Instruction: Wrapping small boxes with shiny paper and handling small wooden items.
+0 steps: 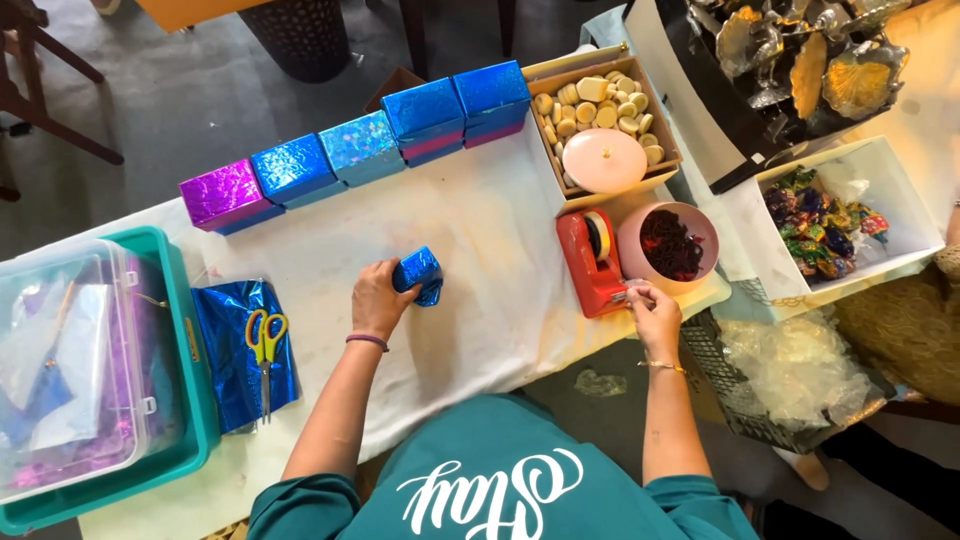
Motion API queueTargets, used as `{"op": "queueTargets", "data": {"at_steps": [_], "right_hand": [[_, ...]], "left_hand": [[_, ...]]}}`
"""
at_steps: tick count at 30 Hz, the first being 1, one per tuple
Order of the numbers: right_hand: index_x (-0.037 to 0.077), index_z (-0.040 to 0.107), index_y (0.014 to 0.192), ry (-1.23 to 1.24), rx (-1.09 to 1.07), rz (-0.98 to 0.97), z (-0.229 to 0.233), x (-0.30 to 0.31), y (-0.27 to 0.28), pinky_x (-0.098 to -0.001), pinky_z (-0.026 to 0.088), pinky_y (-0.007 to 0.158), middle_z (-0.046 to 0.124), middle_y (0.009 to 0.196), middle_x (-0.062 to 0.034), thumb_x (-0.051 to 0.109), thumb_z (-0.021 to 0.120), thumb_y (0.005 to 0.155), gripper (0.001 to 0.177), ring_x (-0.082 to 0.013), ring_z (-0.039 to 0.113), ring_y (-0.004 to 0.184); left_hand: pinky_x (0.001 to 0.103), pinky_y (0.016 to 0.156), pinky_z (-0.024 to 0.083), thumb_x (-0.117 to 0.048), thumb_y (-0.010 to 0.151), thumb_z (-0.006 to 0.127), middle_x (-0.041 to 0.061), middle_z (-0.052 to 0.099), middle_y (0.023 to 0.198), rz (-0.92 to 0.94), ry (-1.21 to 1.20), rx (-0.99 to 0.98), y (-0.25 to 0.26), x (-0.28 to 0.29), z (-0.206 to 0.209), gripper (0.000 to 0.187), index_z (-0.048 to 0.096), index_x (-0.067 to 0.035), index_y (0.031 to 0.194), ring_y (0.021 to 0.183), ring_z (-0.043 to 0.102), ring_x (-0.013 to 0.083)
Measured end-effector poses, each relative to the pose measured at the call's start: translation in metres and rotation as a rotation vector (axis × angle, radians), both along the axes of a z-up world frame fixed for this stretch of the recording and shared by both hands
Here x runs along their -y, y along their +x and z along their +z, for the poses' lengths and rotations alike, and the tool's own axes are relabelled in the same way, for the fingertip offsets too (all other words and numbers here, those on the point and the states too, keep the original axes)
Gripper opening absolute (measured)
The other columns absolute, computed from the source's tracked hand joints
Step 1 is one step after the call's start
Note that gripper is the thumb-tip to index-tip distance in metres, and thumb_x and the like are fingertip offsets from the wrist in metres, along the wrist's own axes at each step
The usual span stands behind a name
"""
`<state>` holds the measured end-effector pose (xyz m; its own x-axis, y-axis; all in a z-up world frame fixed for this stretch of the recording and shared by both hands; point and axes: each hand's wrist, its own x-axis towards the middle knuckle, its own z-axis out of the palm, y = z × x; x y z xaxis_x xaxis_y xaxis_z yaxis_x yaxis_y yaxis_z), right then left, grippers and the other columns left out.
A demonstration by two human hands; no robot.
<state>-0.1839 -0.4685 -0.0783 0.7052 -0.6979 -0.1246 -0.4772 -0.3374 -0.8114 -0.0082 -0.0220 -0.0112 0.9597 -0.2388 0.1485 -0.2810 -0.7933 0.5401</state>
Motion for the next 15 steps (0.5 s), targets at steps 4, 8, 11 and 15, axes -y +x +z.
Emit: {"op": "queueTargets", "data": {"at_steps": [4, 8, 11, 15], "right_hand": [[0.003, 0.074, 0.102, 0.237, 0.141, -0.066, -0.006, 0.007, -0.009, -0.0229, 0.049, 0.063, 0.073, 0.083, 0.0008, 0.018, 0.075, 0.096, 0.017, -0.0057, 0.068, 0.074], [0.004, 0.075, 0.105, 0.418, 0.178, -0.015, -0.013, 0.012, -0.017, -0.0212, 0.049, 0.063, 0.073, 0.084, 0.0004, 0.014, 0.075, 0.094, 0.015, -0.0053, 0.065, 0.071], [0.008, 0.072, 0.107, 0.561, 0.188, 0.001, -0.017, 0.006, -0.02, -0.0217, 0.051, 0.062, 0.074, 0.083, -0.0002, 0.011, 0.076, 0.089, 0.019, -0.0065, 0.064, 0.067], [0.003, 0.072, 0.103, 0.538, 0.172, -0.039, -0.044, 0.008, -0.024, -0.0232, 0.053, 0.064, 0.072, 0.083, -0.0018, 0.009, 0.078, 0.089, 0.016, -0.0082, 0.066, 0.069]], "left_hand": [[0.044, 0.089, 0.054, -0.026, 0.068, 0.089, 0.015, 0.072, 0.104, -0.026, -0.024, 0.031, 0.002, -0.003, -0.005, 0.05, 0.072, -0.003, 0.11, 0.102, 0.066, 0.0348], [0.044, 0.088, 0.054, -0.027, 0.068, 0.09, 0.017, 0.072, 0.103, -0.005, -0.014, 0.019, 0.002, -0.001, -0.004, 0.052, 0.073, -0.003, 0.111, 0.1, 0.066, 0.0358], [0.044, 0.088, 0.054, -0.027, 0.068, 0.09, 0.017, 0.072, 0.103, 0.0, -0.014, 0.014, 0.002, -0.002, -0.001, 0.051, 0.073, -0.003, 0.111, 0.1, 0.067, 0.0355], [0.044, 0.089, 0.054, -0.026, 0.069, 0.09, 0.016, 0.072, 0.103, -0.013, -0.015, 0.03, 0.001, -0.003, 0.001, 0.051, 0.072, -0.003, 0.11, 0.1, 0.067, 0.0352]]}}
